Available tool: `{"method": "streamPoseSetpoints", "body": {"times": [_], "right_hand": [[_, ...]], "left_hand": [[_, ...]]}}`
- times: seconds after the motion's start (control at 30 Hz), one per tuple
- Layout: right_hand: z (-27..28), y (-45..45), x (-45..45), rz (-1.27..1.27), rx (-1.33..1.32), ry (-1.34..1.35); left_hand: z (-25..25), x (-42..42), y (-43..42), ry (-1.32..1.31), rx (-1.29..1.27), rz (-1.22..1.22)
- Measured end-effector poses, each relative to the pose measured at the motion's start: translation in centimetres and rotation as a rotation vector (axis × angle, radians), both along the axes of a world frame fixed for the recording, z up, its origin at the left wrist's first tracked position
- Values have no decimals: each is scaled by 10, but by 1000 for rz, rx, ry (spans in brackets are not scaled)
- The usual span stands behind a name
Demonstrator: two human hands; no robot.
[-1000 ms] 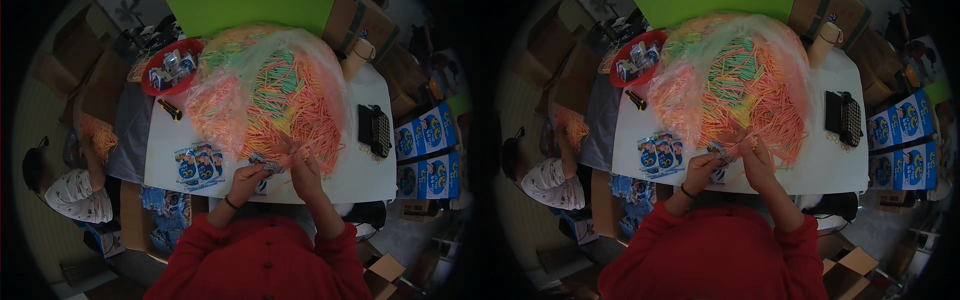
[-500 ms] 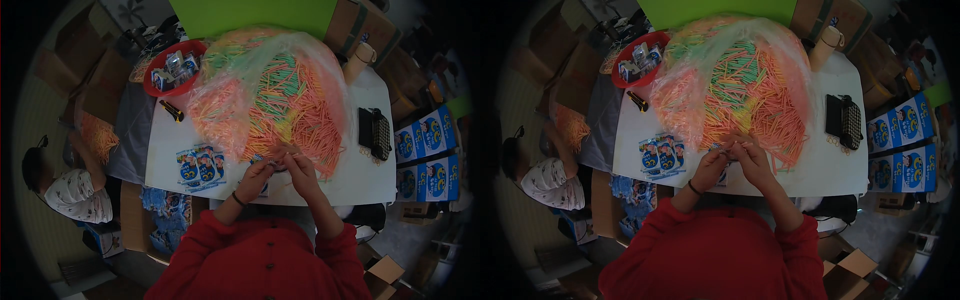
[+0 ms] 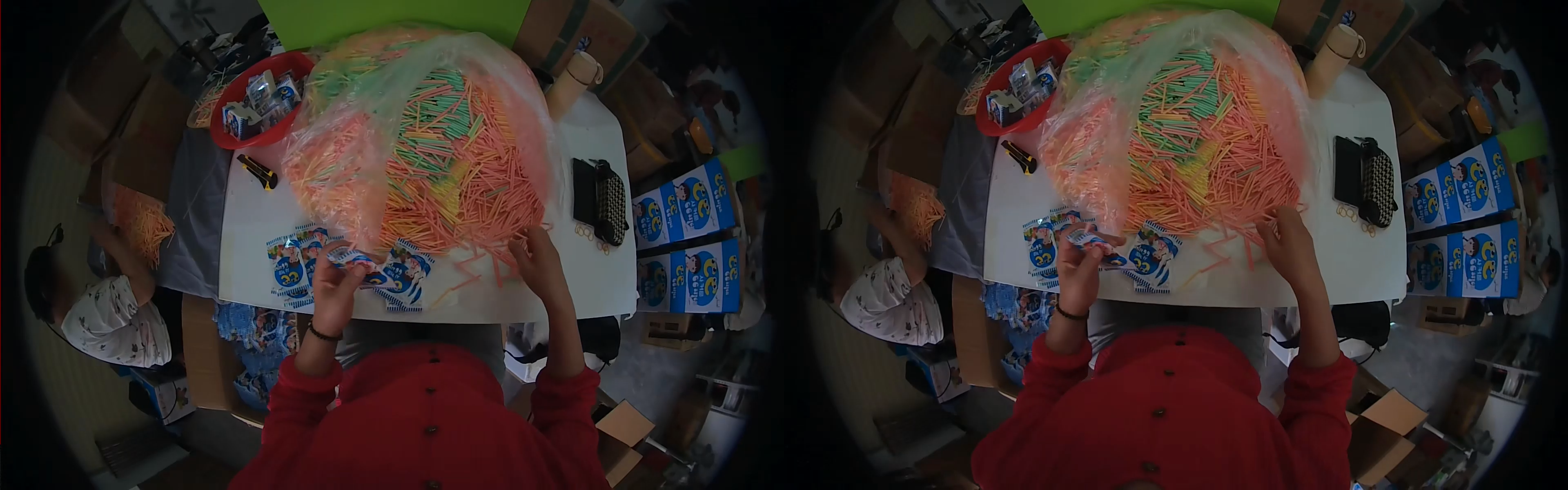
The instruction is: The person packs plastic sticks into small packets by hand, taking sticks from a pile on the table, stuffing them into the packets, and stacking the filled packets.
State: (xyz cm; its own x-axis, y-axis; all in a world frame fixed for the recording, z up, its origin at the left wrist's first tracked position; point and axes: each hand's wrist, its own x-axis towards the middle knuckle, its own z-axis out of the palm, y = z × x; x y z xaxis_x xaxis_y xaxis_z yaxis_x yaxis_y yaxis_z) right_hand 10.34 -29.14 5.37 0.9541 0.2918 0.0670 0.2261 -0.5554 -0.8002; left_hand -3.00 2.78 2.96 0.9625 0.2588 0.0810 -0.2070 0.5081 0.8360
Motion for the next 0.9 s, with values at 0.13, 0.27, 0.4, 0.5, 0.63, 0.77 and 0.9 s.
{"method": "streamPoseSetpoints", "body": {"times": [0.13,0.27,0.4,0.5,0.63,0.77,0.9], "right_hand": [[-13,-2,-9,72,-563,-133],[-40,-4,-1,196,-524,-131],[-39,-1,0,285,-562,-393],[-35,-3,6,300,-541,-416],[-26,2,32,279,-536,-244],[-27,9,56,219,-652,-550],[-34,17,77,227,-824,-735]], "left_hand": [[-5,-8,38,-32,358,133],[1,-1,34,129,402,287],[-10,9,40,270,1251,381],[-5,9,34,165,1715,567],[1,7,12,65,1838,583],[3,14,-19,122,1707,287],[-11,26,-31,210,1686,184]]}}
